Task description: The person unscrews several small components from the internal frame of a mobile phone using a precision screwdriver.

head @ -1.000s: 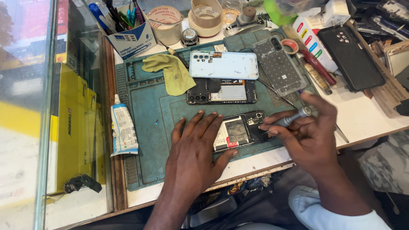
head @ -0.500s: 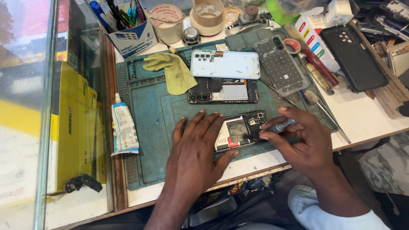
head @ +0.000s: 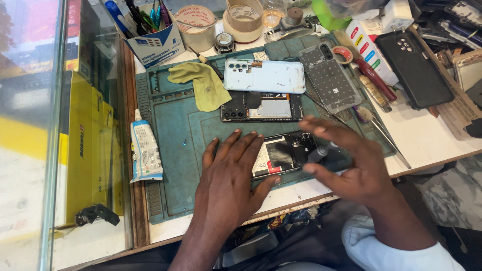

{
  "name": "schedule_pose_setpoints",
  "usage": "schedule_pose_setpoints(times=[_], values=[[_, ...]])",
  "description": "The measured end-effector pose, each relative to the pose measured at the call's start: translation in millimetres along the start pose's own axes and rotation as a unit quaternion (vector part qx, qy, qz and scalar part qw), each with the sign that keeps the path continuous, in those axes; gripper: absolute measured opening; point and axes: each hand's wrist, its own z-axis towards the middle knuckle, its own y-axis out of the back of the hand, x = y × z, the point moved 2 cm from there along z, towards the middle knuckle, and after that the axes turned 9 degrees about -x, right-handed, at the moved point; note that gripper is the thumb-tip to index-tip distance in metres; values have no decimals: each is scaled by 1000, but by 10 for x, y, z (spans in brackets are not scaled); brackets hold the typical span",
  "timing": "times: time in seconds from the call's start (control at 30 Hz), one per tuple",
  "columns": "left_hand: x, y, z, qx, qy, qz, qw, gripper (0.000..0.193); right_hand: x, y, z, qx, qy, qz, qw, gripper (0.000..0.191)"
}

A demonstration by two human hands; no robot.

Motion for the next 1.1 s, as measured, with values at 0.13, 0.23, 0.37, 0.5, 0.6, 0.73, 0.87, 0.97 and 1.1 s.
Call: schedule_pose_setpoints(times=[0.13, 0.23, 0.37, 0.5, 0.6, 0.73, 0.87, 0.97, 1.1], values=[[5, -11, 10, 9, 8, 4, 1000, 72, 15, 20, 45, -45, -11, -92, 995, 61], [-2, -15, 7, 12, 7, 6, 1000, 72, 31, 45, 24, -28, -27, -35, 999, 59], [0, 3, -3, 6, 5, 3, 1000, 71, -25, 32, -20, -44, -68, 32, 996, 58], [-1, -2, 8, 6, 5, 3, 1000, 73, -32, 20, -49, -36, -28, 1, 999, 60], [-2, -4, 8, 3, 5, -1, 1000, 73, -16, 13, -31, -38, -29, -37, 998, 55], [-1, -7, 5, 0, 0, 2, 1000, 73, 57, 34, 33, -5, 30, -105, 994, 50], [-5, -10, 3, -3, -1, 1, 1000, 73, 39, 53, 80, -3, 11, -83, 996, 46], [5, 11, -12, -5, 2, -1, 1000, 72, 15, 58, 44, 7, 23, -85, 996, 51], [2, -9, 7, -1, -1, 4, 1000, 72, -69, 49, -18, -12, -45, 10, 999, 51]])
